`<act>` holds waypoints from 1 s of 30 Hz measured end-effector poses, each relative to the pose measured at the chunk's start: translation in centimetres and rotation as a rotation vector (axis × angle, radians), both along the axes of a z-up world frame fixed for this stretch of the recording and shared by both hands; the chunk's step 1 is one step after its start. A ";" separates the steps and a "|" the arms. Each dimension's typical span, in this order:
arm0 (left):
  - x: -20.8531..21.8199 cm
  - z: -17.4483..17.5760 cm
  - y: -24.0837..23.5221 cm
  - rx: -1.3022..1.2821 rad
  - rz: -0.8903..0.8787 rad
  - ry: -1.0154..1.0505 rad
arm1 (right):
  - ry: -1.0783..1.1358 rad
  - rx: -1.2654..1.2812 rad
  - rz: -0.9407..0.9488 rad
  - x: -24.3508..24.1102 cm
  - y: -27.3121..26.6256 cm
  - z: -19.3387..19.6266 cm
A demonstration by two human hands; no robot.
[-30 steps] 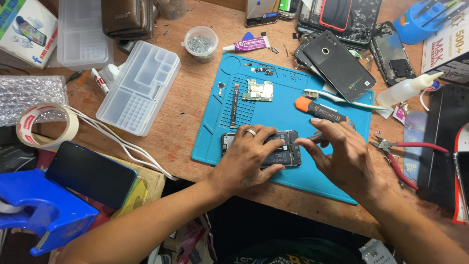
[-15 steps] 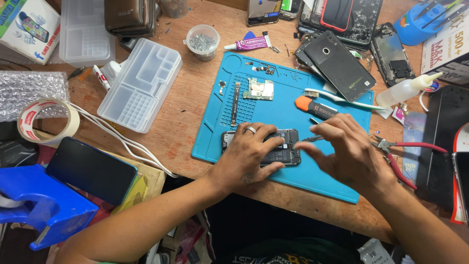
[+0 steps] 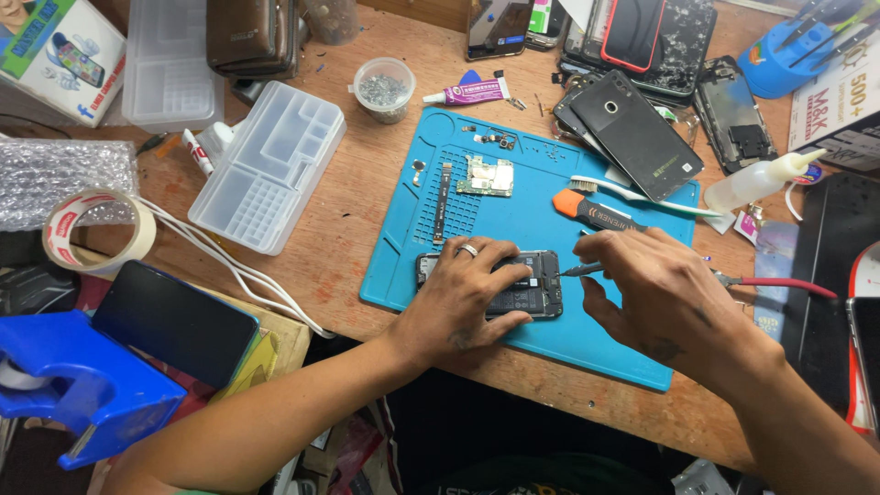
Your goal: The person disassembles a smartphone on a blue anti-static mat, using a utility knife and a metal spudger to pry open the casing and disconnect internal components. The person removes the motherboard and places it on the mat.
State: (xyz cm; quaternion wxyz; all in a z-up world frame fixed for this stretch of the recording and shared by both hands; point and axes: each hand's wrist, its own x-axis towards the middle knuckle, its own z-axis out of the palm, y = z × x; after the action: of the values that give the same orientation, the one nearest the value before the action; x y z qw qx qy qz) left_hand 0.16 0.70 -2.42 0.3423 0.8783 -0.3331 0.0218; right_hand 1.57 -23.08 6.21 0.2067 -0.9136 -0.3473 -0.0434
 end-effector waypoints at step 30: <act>0.4 0.1 -0.1 -0.008 -0.006 0.039 | 0.207 0.165 -0.099 0.8 -1.1 -0.8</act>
State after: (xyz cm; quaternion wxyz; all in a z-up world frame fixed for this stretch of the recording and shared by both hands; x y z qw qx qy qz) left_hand 0.55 0.58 -2.30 0.3524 0.8761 -0.3289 0.0052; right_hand 2.32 -24.13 5.38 0.3137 -0.9092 -0.2737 0.0123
